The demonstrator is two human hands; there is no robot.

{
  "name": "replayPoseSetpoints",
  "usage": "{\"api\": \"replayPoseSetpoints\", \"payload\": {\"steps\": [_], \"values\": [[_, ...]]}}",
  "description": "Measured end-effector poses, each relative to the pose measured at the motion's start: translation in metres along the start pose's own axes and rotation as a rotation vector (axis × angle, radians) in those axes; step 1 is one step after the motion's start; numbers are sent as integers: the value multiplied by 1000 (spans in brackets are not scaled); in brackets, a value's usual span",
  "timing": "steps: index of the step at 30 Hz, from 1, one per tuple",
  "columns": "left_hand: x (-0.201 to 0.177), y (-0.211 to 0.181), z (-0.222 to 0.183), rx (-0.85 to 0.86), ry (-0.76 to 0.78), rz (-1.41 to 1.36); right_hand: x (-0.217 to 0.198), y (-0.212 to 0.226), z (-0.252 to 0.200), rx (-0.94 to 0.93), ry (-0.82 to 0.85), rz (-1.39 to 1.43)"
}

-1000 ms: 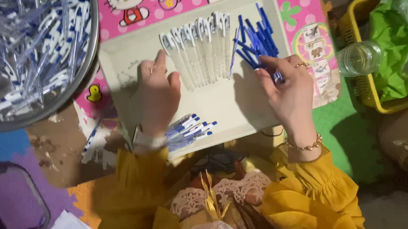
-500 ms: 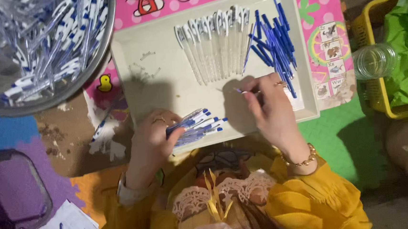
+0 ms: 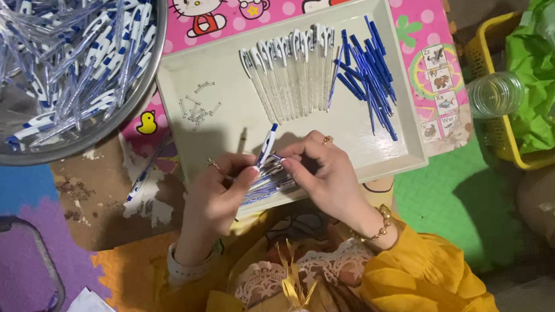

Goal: The person assembles pens by inserting ink refills into pen barrels and attaching pen caps, while organizing them on a tray.

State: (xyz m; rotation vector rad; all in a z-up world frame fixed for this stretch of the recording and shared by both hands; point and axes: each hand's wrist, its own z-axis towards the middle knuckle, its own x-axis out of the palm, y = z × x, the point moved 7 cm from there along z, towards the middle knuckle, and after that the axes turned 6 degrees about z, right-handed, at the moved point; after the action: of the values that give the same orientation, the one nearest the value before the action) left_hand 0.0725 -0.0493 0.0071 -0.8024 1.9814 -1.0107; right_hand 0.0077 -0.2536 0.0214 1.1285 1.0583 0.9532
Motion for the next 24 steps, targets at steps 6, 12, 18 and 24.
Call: {"api": "replayPoseSetpoints", "payload": {"steps": [6, 12, 18, 24], "values": [[-4, -23, -10, 84, -1, 18, 2, -1, 3, -16, 23, 103], [-4, -34, -13, 74, -17, -33, 6, -11, 5, -29, 69, 230], [-10, -54, -26, 89, -20, 12, 8, -6, 5, -46, 110, 327], [-12, -54, -27, 102, -44, 38, 12, -9, 4, -46, 109, 338]]}}
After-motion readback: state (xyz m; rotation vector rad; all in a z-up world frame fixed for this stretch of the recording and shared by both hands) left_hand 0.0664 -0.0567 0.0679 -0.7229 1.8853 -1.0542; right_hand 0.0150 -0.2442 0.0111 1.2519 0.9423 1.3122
